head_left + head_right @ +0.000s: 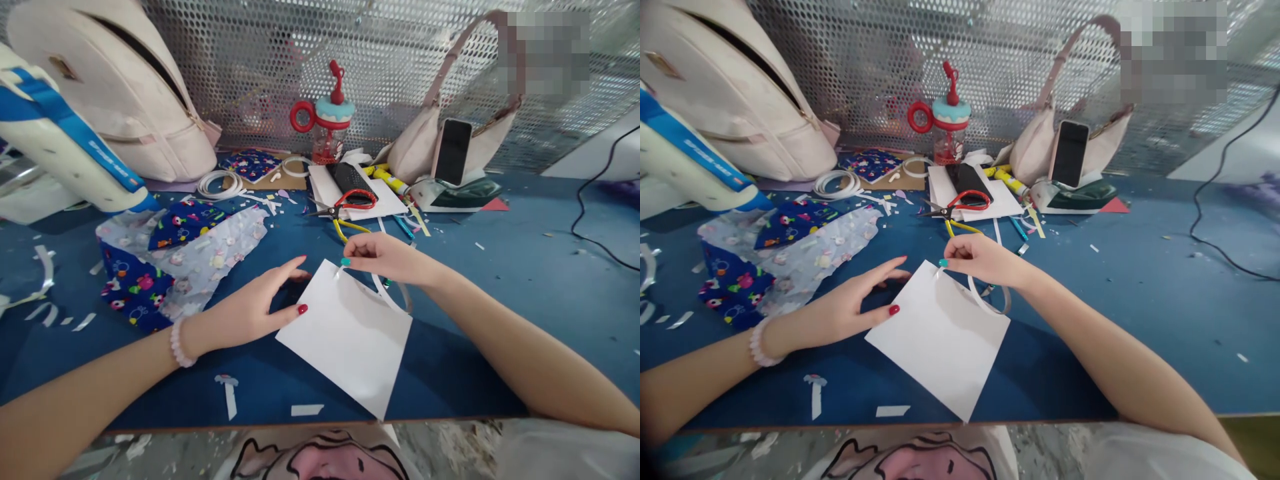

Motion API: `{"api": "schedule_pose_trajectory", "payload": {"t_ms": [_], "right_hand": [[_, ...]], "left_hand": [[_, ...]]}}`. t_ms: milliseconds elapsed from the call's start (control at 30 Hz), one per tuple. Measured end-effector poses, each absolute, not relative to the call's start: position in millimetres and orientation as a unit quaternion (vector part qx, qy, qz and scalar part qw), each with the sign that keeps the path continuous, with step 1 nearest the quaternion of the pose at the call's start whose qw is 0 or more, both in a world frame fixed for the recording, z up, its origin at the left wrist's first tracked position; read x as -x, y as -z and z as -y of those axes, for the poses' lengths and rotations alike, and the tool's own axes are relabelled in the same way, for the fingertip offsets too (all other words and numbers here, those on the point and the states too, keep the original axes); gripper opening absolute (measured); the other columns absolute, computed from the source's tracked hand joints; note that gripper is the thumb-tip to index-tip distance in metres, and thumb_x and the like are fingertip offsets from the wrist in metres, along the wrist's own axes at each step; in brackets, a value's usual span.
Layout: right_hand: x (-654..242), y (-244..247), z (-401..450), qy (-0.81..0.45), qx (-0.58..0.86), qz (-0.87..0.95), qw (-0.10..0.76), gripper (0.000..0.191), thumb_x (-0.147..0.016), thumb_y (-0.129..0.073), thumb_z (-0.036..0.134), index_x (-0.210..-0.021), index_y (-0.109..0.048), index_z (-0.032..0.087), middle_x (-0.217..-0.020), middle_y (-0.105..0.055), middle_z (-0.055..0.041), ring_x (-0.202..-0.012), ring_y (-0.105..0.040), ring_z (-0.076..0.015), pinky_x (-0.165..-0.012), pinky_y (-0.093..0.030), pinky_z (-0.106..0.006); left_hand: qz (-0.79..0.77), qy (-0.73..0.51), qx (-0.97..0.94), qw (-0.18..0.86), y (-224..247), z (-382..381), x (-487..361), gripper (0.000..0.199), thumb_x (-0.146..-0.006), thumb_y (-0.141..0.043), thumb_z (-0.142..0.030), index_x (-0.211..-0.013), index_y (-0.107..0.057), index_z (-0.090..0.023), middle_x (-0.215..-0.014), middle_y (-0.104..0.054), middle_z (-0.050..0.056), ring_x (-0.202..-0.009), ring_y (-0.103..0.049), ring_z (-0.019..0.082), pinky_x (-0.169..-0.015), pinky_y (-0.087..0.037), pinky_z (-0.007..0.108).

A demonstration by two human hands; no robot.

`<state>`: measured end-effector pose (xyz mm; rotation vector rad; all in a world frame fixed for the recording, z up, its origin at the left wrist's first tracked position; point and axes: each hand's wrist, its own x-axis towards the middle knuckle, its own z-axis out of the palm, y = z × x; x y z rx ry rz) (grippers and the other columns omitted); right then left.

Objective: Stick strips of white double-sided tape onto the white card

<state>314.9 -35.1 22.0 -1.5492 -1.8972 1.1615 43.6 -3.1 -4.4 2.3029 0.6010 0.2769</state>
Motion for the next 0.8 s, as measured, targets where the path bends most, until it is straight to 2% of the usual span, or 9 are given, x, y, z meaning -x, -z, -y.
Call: {"api": "schedule_pose_trajectory", "payload": {"t_ms": [100,200,300,433,600,800], "right_hand": [[-314.4,-24.6,34.7,-0.451,0.556,0.664,0.214,0.024,-0.076,-0.059,0.041,-0.076,-0.051,0.018,-0.059,-0.043,0.0069,-0.053,-0.035,-0.0075,-0.050,-0.026,-0.023],[-314.8,-27.6,35.1,-0.495,0.543,0.646,0.204,0.024,-0.076,-0.060,0.041,-0.076,-0.050,0.018,-0.061,-0.045,0.0064,-0.054,-0.036,-0.0072,-0.050,-0.025,-0.023],[-318.0,-29.7,36.5,-0.540,0.524,0.637,0.166,0.025,-0.077,-0.062,0.040,-0.076,-0.047,0.019,-0.058,-0.040,0.0084,-0.052,-0.031,-0.0064,-0.048,-0.023,-0.022],[-322.0,-27.9,38.3,-0.564,0.501,0.644,0.128,0.028,-0.075,-0.067,0.035,-0.074,-0.043,0.020,-0.058,-0.036,0.0096,-0.053,-0.028,-0.0059,-0.048,-0.023,-0.021],[-321.5,-24.5,39.8,-0.578,0.483,0.645,0.129,0.028,-0.078,-0.064,0.035,-0.072,-0.042,0.020,-0.059,-0.036,0.0087,-0.053,-0.029,-0.0055,-0.047,-0.024,-0.019],[-320.3,-23.4,42.5,-0.592,0.493,0.622,0.140,0.023,-0.081,-0.062,0.033,-0.077,-0.043,0.020,-0.057,-0.036,0.0095,-0.051,-0.028,-0.0056,-0.045,-0.023,-0.019]], "left_hand": [[-0.257,-0.099,-0.857,0.436,1.4,6.9,-45.0,0.070,-0.091,-0.054,-0.039,-0.150,-0.021,-0.022,-0.123,-0.064,0.008,-0.107,-0.062,0.020,-0.092,-0.050,0.035],[-0.255,-0.088,-0.827,0.494,1.1,12.6,-46.7,0.069,-0.091,-0.054,-0.035,-0.151,-0.022,-0.023,-0.107,-0.069,0.003,-0.091,-0.064,0.016,-0.080,-0.052,0.028],[-0.254,-0.080,-0.801,0.536,0.1,17.5,-47.7,0.064,-0.091,-0.053,-0.035,-0.148,-0.029,-0.023,-0.108,-0.068,0.003,-0.088,-0.064,0.015,-0.074,-0.052,0.025],[-0.252,-0.044,-0.818,0.515,-1.9,19.2,-46.7,0.054,-0.091,-0.051,-0.036,-0.143,-0.041,-0.022,-0.106,-0.069,0.003,-0.080,-0.062,0.014,-0.069,-0.052,0.023],[-0.254,-0.030,-0.817,0.518,-2.2,16.7,-44.3,0.052,-0.093,-0.047,-0.037,-0.144,-0.042,-0.025,-0.134,-0.059,0.005,-0.098,-0.064,0.019,-0.076,-0.056,0.024],[-0.246,-0.041,-0.825,0.507,3.6,11.3,-40.2,0.053,-0.093,-0.049,-0.034,-0.145,-0.041,-0.031,-0.141,-0.054,0.003,-0.116,-0.061,0.023,-0.086,-0.056,0.026]]}}
